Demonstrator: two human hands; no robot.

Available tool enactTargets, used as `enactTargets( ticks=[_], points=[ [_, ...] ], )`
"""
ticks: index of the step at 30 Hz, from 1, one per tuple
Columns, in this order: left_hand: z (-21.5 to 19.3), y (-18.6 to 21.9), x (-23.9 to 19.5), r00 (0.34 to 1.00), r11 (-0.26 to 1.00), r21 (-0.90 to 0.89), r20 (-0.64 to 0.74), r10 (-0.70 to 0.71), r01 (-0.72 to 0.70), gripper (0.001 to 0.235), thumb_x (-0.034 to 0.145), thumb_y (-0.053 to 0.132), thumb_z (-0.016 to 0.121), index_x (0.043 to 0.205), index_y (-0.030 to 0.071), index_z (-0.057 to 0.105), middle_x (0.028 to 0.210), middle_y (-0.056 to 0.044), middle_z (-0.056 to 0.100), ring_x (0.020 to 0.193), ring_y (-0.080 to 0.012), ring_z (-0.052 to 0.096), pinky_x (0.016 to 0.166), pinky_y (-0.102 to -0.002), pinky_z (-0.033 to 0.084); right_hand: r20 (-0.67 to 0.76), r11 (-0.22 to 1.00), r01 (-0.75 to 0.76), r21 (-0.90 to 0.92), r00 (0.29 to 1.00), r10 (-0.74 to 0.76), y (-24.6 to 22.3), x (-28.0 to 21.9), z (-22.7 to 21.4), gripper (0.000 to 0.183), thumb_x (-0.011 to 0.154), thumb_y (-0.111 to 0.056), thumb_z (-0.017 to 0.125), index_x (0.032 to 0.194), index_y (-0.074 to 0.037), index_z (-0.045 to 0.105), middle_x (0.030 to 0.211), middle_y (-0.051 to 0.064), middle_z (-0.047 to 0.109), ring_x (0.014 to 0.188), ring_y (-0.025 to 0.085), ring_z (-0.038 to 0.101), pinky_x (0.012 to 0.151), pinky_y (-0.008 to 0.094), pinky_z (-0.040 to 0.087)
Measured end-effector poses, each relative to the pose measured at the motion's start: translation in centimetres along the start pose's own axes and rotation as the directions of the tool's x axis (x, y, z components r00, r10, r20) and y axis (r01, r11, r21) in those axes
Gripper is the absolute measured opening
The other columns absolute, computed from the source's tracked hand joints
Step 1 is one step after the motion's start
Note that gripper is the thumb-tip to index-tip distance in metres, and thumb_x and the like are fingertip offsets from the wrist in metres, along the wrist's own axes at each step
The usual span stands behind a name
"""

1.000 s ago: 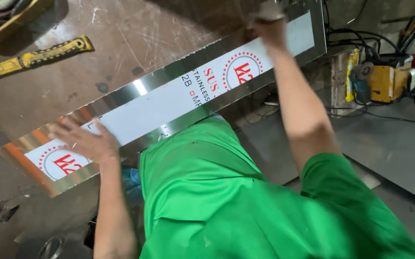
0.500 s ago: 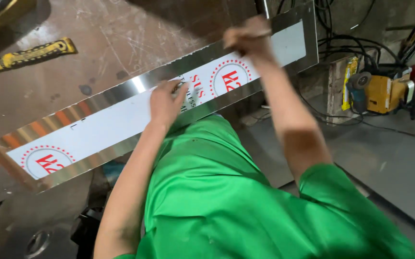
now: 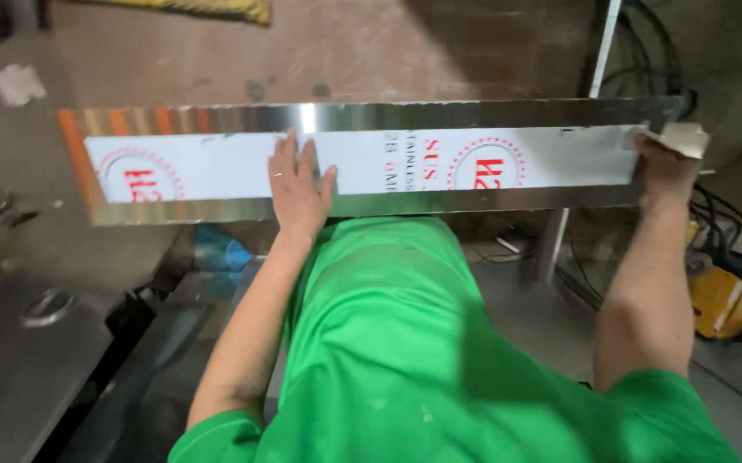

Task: Peeling protective plastic film from a stainless steel sheet and marking it with a pen.

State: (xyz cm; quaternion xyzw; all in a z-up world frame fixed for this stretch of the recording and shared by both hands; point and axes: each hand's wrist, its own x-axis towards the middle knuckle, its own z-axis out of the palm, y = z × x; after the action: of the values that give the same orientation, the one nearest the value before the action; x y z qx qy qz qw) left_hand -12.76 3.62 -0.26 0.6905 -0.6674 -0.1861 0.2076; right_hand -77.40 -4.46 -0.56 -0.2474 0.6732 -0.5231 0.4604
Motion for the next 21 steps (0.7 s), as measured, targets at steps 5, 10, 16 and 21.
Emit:
enactTargets(
  ticks=[5,10,16,21],
  points=[
    [-0.9,-6.9,-2.6,0.997,0.988,0.132,0.001,-0.075,0.074,0.067,0.1,0.039,0.068,0.15,-0.001,0.05,0.165,-0.025,0.033,0.151,-0.0461,0.029,0.121,-0.064,0.023,-0.023,0.855,0.093,-0.51,0.992,-0.122,-3.3,-7.4,7.7,0.03,0.093,0.0,0.074,0.115,-0.008,0.055,0.108,0.002,0.067,0.1,0.019,0.069,0.087,0.04,0.058],
    [-3.6,-11.7,-2.6,0.989,0.983,0.11,-0.043,-0.144,0.148,0.06,0.109,0.04,0.065,0.152,0.001,0.05,0.168,-0.022,0.032,0.156,-0.0453,0.028,0.126,-0.064,0.021,0.109,0.949,0.072,-0.308,0.993,-0.04,0.4,-9.5,10.6,0.029,0.093,-0.002,0.081,0.114,-0.006,0.061,0.111,0.003,0.067,0.102,0.017,0.068,0.089,0.037,0.055],
    [-3.8,-12.2,-2.7,0.992,0.986,0.12,-0.071,-0.104,0.112,0.061,0.103,0.037,0.068,0.149,-0.001,0.052,0.165,-0.023,0.032,0.152,-0.0478,0.028,0.122,-0.067,0.02,0.098,0.746,0.192,-0.637,0.981,-0.169,-1.5,-13.4,13.8,0.031,0.084,-0.006,0.084,0.111,-0.003,0.069,0.108,0.005,0.073,0.096,0.017,0.068,0.084,0.032,0.055],
    [-1.5,-11.0,-2.2,0.978,0.977,0.11,-0.118,-0.17,0.183,0.059,0.106,0.032,0.067,0.149,-0.005,0.052,0.167,-0.025,0.032,0.154,-0.0491,0.026,0.123,-0.066,0.019,0.534,0.729,0.272,-0.628,0.833,0.149,-5.3,-16.1,23.5,0.02,0.089,-0.01,0.073,0.106,0.0,0.069,0.099,0.01,0.076,0.091,0.02,0.074,0.083,0.034,0.059]
  ],
)
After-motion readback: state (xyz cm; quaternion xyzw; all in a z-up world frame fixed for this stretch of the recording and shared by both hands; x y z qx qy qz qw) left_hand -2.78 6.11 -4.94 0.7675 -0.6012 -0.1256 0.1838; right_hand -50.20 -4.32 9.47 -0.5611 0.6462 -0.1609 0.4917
